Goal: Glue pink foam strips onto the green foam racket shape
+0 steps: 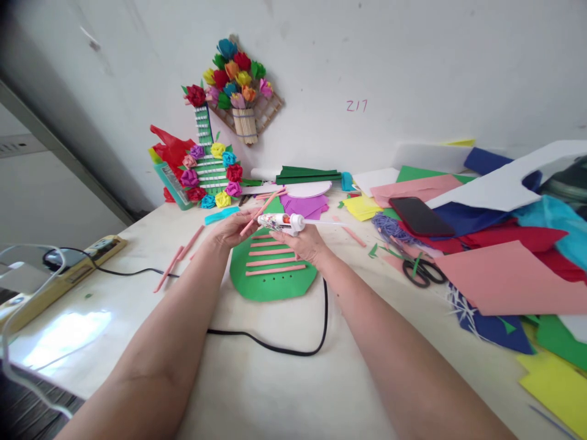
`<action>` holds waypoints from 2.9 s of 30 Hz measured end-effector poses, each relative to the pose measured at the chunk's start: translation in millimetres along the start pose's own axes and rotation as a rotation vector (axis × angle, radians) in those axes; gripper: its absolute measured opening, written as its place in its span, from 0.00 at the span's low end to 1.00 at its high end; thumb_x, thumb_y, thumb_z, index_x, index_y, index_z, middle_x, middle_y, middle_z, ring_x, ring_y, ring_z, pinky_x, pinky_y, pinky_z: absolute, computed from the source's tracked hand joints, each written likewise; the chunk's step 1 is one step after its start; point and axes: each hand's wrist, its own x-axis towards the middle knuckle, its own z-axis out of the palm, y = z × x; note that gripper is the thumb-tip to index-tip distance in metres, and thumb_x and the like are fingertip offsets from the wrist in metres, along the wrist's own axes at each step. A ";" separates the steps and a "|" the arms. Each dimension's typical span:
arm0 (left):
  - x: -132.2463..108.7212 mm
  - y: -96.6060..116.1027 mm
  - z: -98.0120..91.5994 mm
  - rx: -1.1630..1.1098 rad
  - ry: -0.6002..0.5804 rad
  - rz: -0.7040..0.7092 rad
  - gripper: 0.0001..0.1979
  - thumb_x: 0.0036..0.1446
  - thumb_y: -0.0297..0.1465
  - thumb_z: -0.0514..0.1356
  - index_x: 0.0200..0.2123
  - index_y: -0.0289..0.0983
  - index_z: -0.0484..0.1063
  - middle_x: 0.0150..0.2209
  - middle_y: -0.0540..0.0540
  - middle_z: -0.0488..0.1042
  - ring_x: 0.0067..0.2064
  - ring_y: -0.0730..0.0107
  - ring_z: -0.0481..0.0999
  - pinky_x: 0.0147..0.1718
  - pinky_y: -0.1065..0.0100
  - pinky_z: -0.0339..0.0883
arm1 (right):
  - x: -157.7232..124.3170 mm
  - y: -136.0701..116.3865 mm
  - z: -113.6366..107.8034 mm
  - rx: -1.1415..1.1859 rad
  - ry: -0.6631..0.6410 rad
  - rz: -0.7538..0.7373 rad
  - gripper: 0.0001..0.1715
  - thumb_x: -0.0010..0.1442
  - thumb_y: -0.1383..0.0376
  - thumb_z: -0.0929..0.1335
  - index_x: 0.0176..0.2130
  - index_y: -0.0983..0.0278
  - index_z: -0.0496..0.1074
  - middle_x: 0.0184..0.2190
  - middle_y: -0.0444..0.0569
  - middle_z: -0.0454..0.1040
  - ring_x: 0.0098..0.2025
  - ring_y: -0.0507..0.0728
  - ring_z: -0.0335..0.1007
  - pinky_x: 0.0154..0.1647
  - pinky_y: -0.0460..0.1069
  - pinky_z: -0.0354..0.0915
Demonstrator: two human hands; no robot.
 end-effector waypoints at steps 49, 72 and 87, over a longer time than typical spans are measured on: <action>-0.1 0.9 0.2 0.011 0.049 0.015 0.09 0.48 0.18 0.56 0.34 0.27 0.71 0.23 0.46 0.70 0.22 0.78 0.71 0.20 0.79 0.64 | -0.8 -0.4 1.8 -0.023 -0.076 -0.052 0.17 0.47 0.55 0.68 0.30 0.66 0.73 0.17 0.44 0.70 0.11 0.47 0.57 0.11 0.43 0.58; -3.1 3.2 4.6 0.035 0.037 0.003 0.07 0.47 0.19 0.57 0.33 0.26 0.70 0.21 0.48 0.69 0.17 0.81 0.66 0.13 0.80 0.56 | -1.9 -2.9 3.2 -0.059 -0.102 -0.053 0.18 0.46 0.58 0.69 0.36 0.66 0.74 0.24 0.46 0.74 0.18 0.50 0.65 0.15 0.43 0.60; 0.9 6.4 -2.9 0.386 0.103 0.239 0.15 0.40 0.29 0.66 0.34 0.30 0.75 0.30 0.44 0.75 0.29 0.73 0.72 0.30 0.73 0.66 | 11.6 18.2 -13.2 0.509 0.415 0.035 0.21 0.42 0.53 0.71 0.17 0.65 0.62 0.10 0.38 0.60 0.07 0.47 0.54 0.07 0.44 0.54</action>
